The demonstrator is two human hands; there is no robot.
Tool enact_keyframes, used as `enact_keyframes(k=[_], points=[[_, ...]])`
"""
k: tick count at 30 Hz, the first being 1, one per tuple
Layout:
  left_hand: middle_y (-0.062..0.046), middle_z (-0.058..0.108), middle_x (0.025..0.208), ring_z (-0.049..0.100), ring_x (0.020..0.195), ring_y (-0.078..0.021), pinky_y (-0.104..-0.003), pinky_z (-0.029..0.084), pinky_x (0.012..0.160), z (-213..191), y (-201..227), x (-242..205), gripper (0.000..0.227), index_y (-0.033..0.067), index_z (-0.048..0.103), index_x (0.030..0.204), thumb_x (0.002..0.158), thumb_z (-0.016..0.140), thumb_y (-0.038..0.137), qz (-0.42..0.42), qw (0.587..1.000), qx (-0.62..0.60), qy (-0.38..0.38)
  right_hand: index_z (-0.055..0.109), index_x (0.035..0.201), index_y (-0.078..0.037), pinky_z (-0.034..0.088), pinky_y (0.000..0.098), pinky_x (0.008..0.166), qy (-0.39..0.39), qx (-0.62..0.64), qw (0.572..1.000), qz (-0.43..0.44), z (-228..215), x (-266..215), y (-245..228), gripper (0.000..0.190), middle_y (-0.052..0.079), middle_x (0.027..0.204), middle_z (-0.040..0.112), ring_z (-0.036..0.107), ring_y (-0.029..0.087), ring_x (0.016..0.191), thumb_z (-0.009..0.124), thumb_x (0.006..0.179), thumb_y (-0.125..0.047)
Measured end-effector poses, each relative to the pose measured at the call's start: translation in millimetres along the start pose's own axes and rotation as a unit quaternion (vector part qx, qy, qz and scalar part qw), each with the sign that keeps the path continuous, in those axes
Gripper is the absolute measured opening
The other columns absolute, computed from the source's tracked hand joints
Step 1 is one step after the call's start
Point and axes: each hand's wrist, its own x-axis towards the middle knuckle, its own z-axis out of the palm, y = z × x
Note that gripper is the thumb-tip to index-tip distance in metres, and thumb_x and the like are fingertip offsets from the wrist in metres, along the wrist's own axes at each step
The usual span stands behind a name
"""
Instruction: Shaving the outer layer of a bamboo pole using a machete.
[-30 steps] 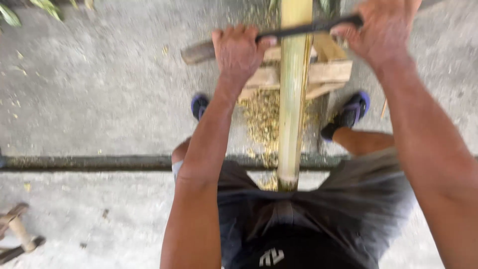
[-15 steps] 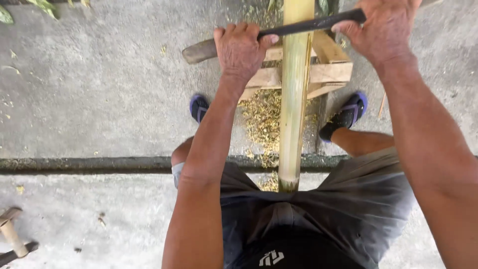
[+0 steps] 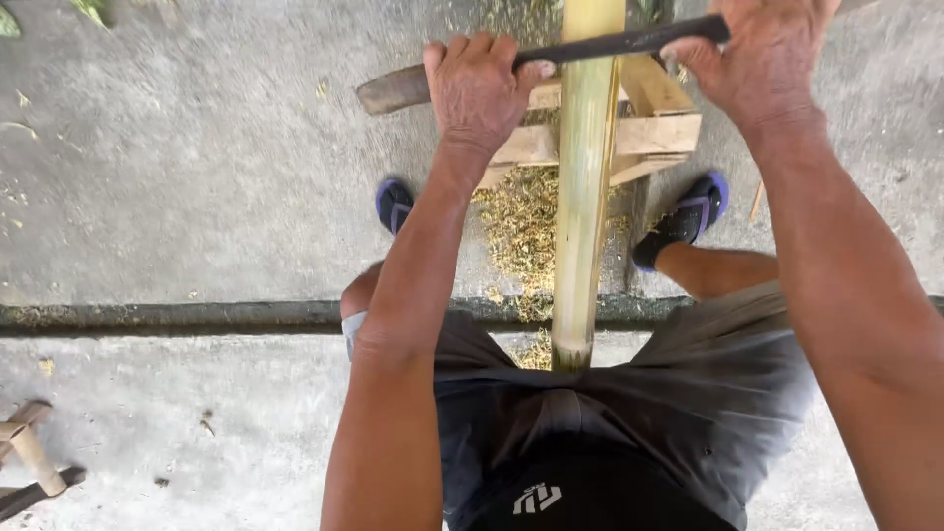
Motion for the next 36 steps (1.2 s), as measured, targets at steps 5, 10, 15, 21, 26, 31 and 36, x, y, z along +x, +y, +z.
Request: enact_keyframes(k=[5, 10, 15, 21, 26, 31, 36], points=[[-0.003, 0.058, 0.066, 0.053, 0.066, -0.02, -0.046, 0.037, 0.081, -3.2, -1.3, 16.3, 0.057, 0.0147, 0.07, 0.079, 0.094, 0.057, 0.068, 0.009, 0.999, 0.003, 0.036, 0.07, 0.093, -0.015, 0.029, 0.0472, 0.113, 0.06, 0.003, 0.998, -0.022, -14.8, 19.3, -1.4, 0.052, 0.0, 0.094, 0.06, 0.052, 0.024, 0.102, 0.059, 0.091, -0.066], [-0.003, 0.063, 0.077, 0.057, 0.074, -0.0208, -0.046, 0.036, 0.085, 4.1, -8.2, 19.5, 0.047, 0.0139, 0.072, 0.089, 0.094, 0.063, 0.059, 0.042, 0.993, -0.014, 0.113, 0.071, 0.082, -0.021, 0.031, 0.0548, 0.109, -0.014, -0.046, 0.998, 0.037, -20.0, 30.0, -3.7, 0.054, 0.0, 0.085, 0.06, 0.052, 0.027, 0.1, 0.057, 0.09, -0.073], [-0.004, 0.063, 0.076, 0.057, 0.075, -0.0225, -0.046, 0.036, 0.084, -1.9, -1.8, 3.2, 0.05, 0.0131, 0.072, 0.085, 0.094, 0.063, 0.062, 0.028, 0.995, -0.021, 0.09, 0.067, 0.083, -0.015, 0.03, 0.0496, 0.114, -0.008, 0.001, 1.0, 0.023, -15.2, 15.3, -7.0, 0.056, 0.004, 0.087, 0.06, 0.051, 0.022, 0.097, 0.058, 0.094, -0.069], [-0.004, 0.063, 0.072, 0.056, 0.072, -0.0223, -0.046, 0.037, 0.084, 1.2, -4.8, 11.8, 0.056, 0.0136, 0.071, 0.079, 0.093, 0.06, 0.067, -0.004, 1.0, -0.015, 0.01, 0.072, 0.084, -0.019, 0.032, 0.0499, 0.107, -0.059, 0.0, 0.997, 0.053, -16.5, 24.8, -12.1, 0.052, -0.002, 0.08, 0.059, 0.052, 0.023, 0.099, 0.059, 0.095, -0.067], [-0.004, 0.062, 0.079, 0.054, 0.078, -0.0219, -0.045, 0.036, 0.085, -5.8, -4.9, 5.7, 0.054, 0.0145, 0.075, 0.098, 0.099, 0.055, 0.064, 0.029, 0.996, -0.025, 0.08, 0.072, 0.088, -0.022, 0.031, 0.0466, 0.111, -0.042, -0.032, 0.998, 0.037, -33.9, 18.2, -20.3, 0.045, -0.003, 0.089, 0.061, 0.048, 0.02, 0.097, 0.064, 0.094, -0.065], [-0.004, 0.062, 0.081, 0.055, 0.079, -0.0211, -0.047, 0.036, 0.085, -1.3, -6.6, 13.0, 0.053, 0.0134, 0.073, 0.085, 0.092, 0.062, 0.065, 0.013, 0.999, -0.015, 0.029, 0.066, 0.087, -0.019, 0.029, 0.0429, 0.104, 0.025, -0.032, 0.999, -0.01, -38.1, 26.4, -18.6, 0.041, -0.002, 0.095, 0.06, 0.05, 0.021, 0.101, 0.067, 0.093, -0.059], [-0.003, 0.056, 0.08, 0.052, 0.08, -0.0217, -0.046, 0.035, 0.084, -9.6, -5.0, 0.6, 0.053, 0.0132, 0.073, 0.087, 0.093, 0.062, 0.065, 0.017, 1.0, -0.022, 0.001, 0.071, 0.085, -0.016, 0.032, 0.0479, 0.105, 0.012, -0.002, 0.999, 0.031, -47.2, 4.0, -39.6, 0.048, 0.002, 0.089, 0.063, 0.052, 0.024, 0.101, 0.075, 0.096, -0.062]])
